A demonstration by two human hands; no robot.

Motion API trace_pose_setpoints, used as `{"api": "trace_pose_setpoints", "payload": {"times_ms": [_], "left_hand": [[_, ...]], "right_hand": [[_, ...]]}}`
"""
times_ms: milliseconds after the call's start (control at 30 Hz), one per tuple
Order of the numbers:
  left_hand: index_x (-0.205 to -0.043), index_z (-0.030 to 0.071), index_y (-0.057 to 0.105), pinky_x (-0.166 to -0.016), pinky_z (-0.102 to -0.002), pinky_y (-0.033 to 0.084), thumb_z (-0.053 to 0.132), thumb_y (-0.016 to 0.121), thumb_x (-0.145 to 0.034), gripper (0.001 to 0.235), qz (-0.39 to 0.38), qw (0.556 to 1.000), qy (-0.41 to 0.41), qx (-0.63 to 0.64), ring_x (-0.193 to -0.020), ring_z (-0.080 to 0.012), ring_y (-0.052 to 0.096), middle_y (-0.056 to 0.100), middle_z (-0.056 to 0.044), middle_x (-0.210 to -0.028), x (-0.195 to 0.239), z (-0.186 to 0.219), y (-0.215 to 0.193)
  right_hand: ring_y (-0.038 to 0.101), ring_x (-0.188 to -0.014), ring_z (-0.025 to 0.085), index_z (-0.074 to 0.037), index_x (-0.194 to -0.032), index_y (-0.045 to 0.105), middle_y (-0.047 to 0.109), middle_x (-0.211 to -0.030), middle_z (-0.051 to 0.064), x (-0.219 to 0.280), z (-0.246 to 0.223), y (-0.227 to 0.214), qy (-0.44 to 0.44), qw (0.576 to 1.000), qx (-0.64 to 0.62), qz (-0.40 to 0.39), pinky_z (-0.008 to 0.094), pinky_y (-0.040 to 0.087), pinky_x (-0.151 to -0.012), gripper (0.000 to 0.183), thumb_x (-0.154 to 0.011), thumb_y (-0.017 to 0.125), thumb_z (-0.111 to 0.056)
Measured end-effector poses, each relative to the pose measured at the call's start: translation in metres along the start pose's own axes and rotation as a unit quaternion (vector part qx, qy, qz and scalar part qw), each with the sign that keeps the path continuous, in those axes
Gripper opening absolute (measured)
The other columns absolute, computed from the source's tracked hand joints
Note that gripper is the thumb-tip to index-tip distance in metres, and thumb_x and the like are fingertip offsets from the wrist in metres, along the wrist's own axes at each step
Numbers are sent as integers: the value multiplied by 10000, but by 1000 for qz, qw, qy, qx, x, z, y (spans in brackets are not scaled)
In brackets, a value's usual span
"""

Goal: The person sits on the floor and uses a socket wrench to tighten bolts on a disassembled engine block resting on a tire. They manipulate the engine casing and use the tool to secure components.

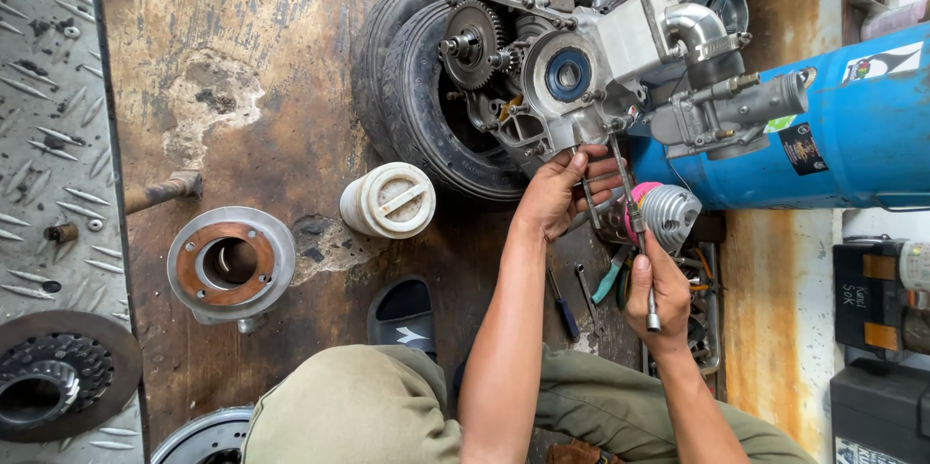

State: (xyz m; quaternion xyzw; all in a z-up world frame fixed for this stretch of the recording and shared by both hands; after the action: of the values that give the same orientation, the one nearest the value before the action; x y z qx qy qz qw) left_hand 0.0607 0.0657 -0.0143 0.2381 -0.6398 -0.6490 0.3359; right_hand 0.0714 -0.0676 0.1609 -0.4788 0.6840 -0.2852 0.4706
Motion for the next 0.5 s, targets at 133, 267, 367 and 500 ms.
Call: {"api": "trace_pose_setpoints", "payload": {"times_ms": [133,267,367,500], "left_hand": [[-1282,74,628,-807,-413,636,255,525,-1103,274,0,1000,1,0,-1036,-347,719,714,-219,-1184,-1,-2,0],[-1290,79,626,-804,-414,634,257,525,-1104,277,-1,1000,6,1,-1036,-347,718,712,-221,-1185,-3,-1,-2],[-1294,84,625,-801,-411,636,265,524,-1103,281,1,1000,3,-3,-1029,-347,722,718,-226,-1163,-3,-2,-4],[-1298,95,625,-799,-404,639,273,518,-1105,284,6,1000,2,-12,-1014,-338,729,728,-228,-1126,-5,-3,-4]], "right_hand": [[700,-979,461,122,-1343,644,704,-1094,304,8,14,-1,30,999,-16,5,482,552,-778,358,-1059,514,-53],[661,-819,286,94,-1343,655,683,-925,231,21,43,2,97,993,-61,21,426,526,-680,342,-1063,535,-61],[574,-677,159,71,-1344,663,653,-799,153,24,51,3,123,988,-93,30,366,483,-582,331,-1059,538,-42],[418,-589,107,82,-1342,634,556,-724,110,20,47,4,131,975,-176,44,310,414,-510,318,-1062,512,-5]]}}
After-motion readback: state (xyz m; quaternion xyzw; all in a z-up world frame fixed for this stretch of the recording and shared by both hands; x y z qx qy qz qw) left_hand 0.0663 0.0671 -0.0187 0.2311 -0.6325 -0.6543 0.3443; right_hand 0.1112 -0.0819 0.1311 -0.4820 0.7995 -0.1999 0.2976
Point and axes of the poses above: each hand's wrist, its own x-axis away from the middle knuckle, its own y-axis out of the palm, z = x × y, the point moved 9 cm from there along -x, towards the middle knuckle
